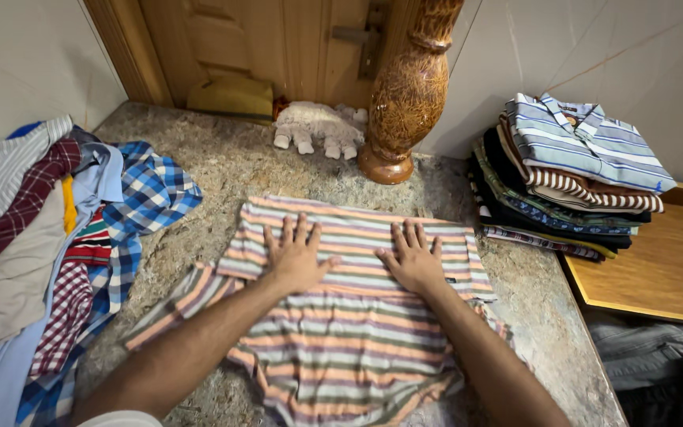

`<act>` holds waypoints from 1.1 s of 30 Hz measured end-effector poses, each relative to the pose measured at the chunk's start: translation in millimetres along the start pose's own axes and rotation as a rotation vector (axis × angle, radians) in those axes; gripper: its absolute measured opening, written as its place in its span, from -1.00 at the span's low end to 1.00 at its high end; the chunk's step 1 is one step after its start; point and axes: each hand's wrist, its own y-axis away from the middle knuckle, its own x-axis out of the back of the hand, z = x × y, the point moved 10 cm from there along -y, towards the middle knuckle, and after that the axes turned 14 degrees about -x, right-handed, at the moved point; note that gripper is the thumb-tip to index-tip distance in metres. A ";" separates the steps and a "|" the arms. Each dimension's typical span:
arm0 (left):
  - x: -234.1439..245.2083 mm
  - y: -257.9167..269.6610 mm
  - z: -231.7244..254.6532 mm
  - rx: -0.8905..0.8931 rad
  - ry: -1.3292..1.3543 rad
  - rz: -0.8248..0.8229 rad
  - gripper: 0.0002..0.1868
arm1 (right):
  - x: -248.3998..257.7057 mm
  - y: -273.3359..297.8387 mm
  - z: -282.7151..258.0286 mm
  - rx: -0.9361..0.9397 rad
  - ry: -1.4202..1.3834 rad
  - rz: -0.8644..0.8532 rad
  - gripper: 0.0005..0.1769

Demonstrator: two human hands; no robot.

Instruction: The person picks up and lays out two shirts one at a time on a counter, folding the sleeves and body of each shirt and placing them onto a stack of folded clothing.

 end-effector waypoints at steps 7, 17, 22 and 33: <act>18.3 -75.4 -54.1 -0.139 -0.106 0.094 -0.01 | 5.3 -55.7 -13.3 -0.078 -0.010 -0.023 0.06; 20.2 -110.4 -80.1 -0.106 -0.112 0.200 -0.07 | -10.5 -105.5 -10.5 -0.066 -0.009 -0.028 0.14; 27.6 -64.2 -126.9 0.032 -0.061 0.266 -0.09 | -19.3 -98.7 53.2 -0.117 0.049 -0.036 0.18; 30.5 -35.6 -112.0 0.058 -0.096 0.154 -0.11 | -5.1 -79.2 143.3 -0.189 -0.104 0.111 0.07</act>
